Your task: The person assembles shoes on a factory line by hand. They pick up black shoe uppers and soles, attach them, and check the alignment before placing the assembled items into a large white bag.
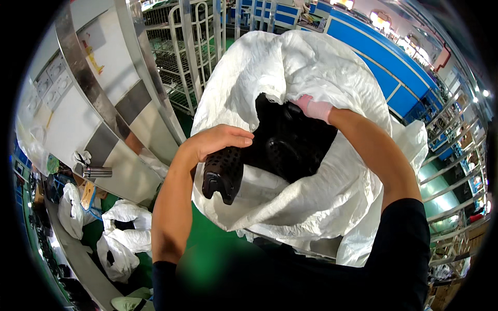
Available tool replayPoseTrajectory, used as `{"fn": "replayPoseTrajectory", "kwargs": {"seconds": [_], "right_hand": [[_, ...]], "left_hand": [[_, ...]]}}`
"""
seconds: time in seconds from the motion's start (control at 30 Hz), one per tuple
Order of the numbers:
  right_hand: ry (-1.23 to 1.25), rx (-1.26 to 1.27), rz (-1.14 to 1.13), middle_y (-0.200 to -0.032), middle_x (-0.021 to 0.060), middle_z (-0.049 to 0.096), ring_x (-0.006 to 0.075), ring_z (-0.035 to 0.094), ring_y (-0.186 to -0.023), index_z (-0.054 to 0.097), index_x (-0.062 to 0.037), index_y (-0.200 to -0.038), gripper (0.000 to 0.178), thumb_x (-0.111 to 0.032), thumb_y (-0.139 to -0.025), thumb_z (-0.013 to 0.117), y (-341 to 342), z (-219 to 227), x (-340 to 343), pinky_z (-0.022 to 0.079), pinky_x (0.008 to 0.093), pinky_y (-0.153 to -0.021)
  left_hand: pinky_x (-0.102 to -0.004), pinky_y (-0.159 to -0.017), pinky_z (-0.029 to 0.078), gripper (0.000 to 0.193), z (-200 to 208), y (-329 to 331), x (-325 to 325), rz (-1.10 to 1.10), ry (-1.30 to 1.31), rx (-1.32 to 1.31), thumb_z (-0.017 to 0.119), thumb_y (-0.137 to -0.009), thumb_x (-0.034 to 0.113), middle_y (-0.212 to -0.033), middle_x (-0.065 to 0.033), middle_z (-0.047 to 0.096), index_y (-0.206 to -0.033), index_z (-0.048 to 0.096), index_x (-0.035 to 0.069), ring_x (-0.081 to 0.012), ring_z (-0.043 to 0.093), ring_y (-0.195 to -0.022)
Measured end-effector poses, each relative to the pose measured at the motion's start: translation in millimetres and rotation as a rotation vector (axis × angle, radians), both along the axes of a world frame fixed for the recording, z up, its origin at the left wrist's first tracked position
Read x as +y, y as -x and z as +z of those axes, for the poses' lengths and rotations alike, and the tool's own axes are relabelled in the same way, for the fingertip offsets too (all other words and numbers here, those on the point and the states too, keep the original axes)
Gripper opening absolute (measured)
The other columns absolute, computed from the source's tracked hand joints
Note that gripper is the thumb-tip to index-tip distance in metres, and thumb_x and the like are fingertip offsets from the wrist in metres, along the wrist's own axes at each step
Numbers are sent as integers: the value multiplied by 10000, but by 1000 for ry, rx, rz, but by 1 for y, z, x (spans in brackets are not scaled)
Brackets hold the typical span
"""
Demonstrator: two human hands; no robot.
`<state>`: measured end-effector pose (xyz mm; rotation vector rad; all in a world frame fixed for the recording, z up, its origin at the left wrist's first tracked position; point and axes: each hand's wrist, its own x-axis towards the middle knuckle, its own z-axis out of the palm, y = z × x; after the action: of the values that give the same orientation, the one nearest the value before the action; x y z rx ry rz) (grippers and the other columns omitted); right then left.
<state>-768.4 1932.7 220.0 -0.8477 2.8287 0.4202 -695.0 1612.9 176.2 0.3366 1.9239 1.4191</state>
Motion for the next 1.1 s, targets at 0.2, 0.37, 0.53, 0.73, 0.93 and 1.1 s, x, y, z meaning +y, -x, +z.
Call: {"fn": "replayPoseTrajectory", "kwargs": {"seconds": [0.2,0.37,0.53,0.73,0.93,1.1], "right_hand": [[187,248,73,-1307,150,670,319,661,-1164,599,-88,-1386,422,-181,-983,516,15,45,98,518,448,-994],[194,446,70,-1270,150,686,288,661,-1154,617,-74,-1358,418,-166,-956,544,26,68,149,513,415,-1006],[135,573,169,-1234,150,702,257,662,-1145,635,-60,-1329,414,-151,-930,573,39,81,166,508,382,-1017],[332,-45,-43,-1100,155,757,259,712,-1041,696,-13,-1199,449,36,-753,707,3,96,55,549,376,-940],[540,8,-65,-1237,169,735,289,703,-1127,665,-70,-1308,473,-86,-844,754,-11,90,63,536,410,-982],[554,-144,-120,-1251,210,711,349,693,-1134,665,-20,-1285,429,-219,-910,725,4,24,83,543,433,-962]], "left_hand": [[-310,-1085,427,533,16,-19,-7,-20,-160,205,733,-957,370,-1326,-82,684,-1399,669,78,-164,619,-1202],[-335,-1012,466,598,47,-9,42,-34,-41,339,764,-928,342,-1153,-79,726,-1458,621,106,-164,648,-1071],[-417,-893,533,907,78,15,89,-27,323,906,860,-804,376,-1037,-189,738,-1571,452,117,-332,707,-991],[-489,-945,543,1036,90,52,142,22,544,1156,901,-628,592,-1154,-292,716,-1416,554,16,-452,684,-1094],[-435,-884,547,746,71,73,136,-30,454,957,851,-684,610,-1005,-246,750,-1080,748,-14,-378,722,-962],[-452,-860,559,817,39,76,129,-23,350,863,786,-707,683,-993,-295,737,-1000,751,-79,-409,722,-954]]}}
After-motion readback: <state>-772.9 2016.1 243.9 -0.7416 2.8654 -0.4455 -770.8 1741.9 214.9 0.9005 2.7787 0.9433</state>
